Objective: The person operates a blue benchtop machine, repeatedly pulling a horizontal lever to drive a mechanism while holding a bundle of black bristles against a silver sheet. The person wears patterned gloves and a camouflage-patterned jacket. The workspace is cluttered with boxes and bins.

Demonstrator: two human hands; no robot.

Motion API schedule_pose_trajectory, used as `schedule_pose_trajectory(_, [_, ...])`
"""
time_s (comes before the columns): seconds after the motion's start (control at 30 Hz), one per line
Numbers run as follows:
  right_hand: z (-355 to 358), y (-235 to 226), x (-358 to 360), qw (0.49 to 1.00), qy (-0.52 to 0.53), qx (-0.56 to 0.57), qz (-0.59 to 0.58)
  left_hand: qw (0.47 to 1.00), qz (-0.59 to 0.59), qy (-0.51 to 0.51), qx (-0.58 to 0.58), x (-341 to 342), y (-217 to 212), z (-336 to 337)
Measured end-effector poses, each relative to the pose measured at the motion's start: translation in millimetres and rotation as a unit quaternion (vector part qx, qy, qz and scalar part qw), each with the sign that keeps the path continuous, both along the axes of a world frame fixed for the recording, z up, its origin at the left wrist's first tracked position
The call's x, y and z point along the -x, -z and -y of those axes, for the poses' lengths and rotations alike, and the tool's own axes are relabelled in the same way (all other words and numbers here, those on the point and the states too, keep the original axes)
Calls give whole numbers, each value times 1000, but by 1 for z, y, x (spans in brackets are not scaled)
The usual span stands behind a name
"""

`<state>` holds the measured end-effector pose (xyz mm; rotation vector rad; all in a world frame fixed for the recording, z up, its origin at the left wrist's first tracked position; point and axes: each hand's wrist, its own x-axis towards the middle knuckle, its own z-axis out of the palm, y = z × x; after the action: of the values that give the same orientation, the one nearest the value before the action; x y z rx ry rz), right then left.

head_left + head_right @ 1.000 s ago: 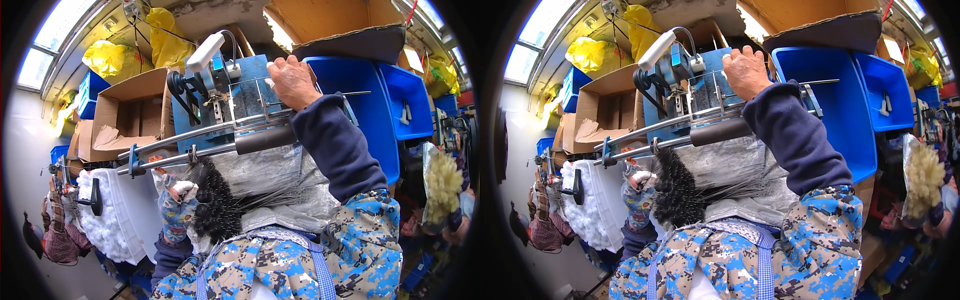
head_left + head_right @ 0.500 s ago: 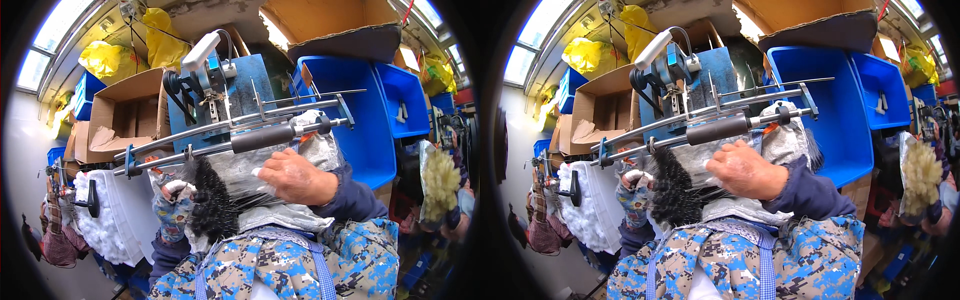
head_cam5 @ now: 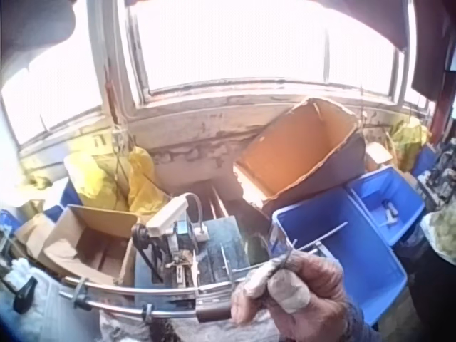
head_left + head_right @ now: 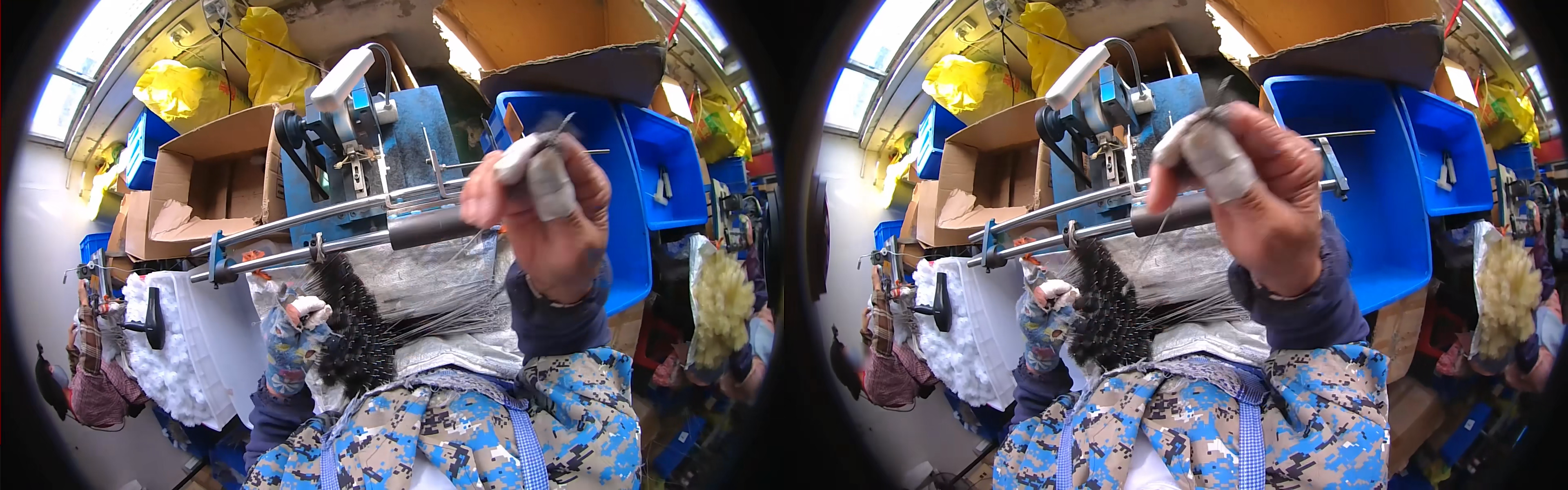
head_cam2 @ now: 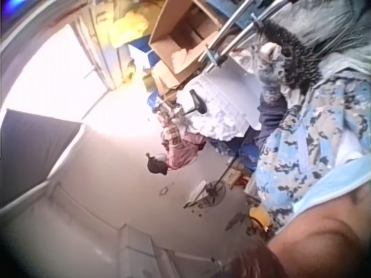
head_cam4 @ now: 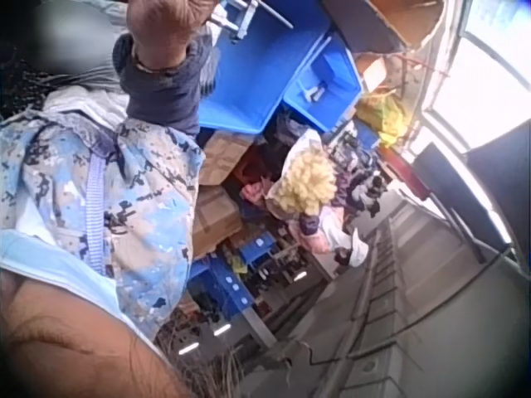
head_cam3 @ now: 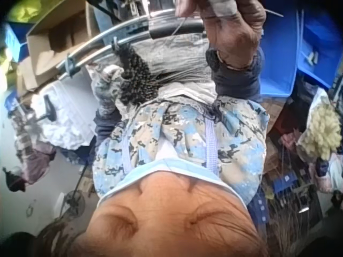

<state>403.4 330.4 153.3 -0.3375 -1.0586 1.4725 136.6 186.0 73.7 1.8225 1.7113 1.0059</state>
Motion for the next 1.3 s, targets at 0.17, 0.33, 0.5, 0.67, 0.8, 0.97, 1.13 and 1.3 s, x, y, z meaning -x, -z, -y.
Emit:
schedule_pose_trajectory(0.17, [-41,-2,-12,896,151,-229,349,987,-79,4,143,24,14,-4])
schedule_pose_trajectory(0.33, [-83,59,48,589,151,-329,723,967,-150,79,188,31,23,0])
schedule_pose_trajectory(0.5, [-105,103,56,567,157,-287,756,970,-114,98,190,37,23,0])
schedule_pose_trajectory(0.67, [-103,112,56,556,167,-285,762,973,-104,86,185,39,32,2])
schedule_pose_trajectory(0.8, [-101,114,55,566,164,-294,752,981,-131,93,112,35,33,-1])
schedule_pose_trajectory(0.97, [-102,119,55,577,167,-301,741,988,-106,57,98,21,20,-8])
schedule_pose_trajectory(1.13, [-102,117,57,562,170,-298,753,988,-138,65,-2,13,16,-14])
schedule_pose_trajectory(1.3, [-103,117,57,567,167,-303,748,988,-129,71,-51,3,9,-18])
